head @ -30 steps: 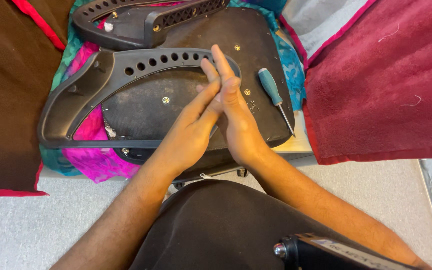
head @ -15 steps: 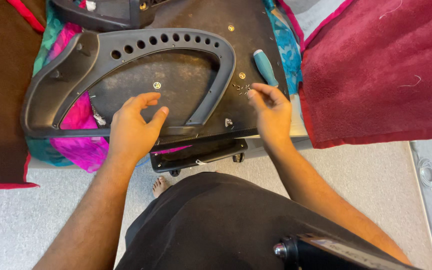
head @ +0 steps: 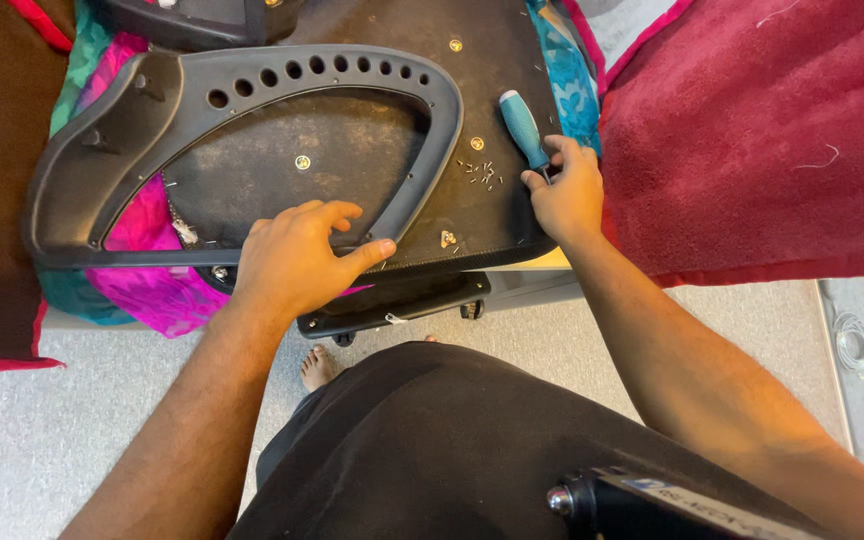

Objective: The person uses a screwdriver to fasten screws into a black plastic chair base frame. They align the frame, insert screws into holes, and tighten them one by one while holding the frame steady with the other hand.

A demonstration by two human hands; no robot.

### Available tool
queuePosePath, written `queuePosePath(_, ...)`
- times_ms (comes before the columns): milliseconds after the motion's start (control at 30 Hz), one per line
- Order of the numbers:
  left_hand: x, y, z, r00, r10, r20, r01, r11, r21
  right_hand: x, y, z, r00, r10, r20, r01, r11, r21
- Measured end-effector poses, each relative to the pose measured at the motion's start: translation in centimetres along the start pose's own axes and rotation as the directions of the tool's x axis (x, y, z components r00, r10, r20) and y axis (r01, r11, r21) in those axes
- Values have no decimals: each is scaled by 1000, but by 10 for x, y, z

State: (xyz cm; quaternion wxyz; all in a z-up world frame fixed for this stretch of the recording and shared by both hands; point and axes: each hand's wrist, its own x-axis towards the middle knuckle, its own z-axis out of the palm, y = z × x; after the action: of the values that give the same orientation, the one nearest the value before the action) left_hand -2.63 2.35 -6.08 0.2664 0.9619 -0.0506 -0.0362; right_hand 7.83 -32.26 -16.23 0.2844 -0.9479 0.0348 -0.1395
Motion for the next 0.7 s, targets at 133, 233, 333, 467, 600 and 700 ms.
queuePosePath(133,13,-2,6,989,-94,110,96,995,-7,10,16,10,988,-156,-19,154,983,-99)
queuePosePath(233,32,-10,16,962,-184,202,198,979,-51,18,19,10,990,65,123,-68,997,20)
queuePosePath(333,52,-21,32,959,-153,237,196,966,-170,19,8,-1,935,189,300,-331,767,550)
queuePosePath(467,77,-31,51,951,-71,301,144,963,-227,-10,-20,-33,866,259,427,-497,366,787)
queuePosePath(600,96,-29,60,930,-119,347,213,945,-248,-51,-54,-49,831,285,478,-548,267,793)
queuePosePath(700,104,-25,66,906,-213,366,316,915,-251,-75,-70,-50,813,281,510,-577,272,770)
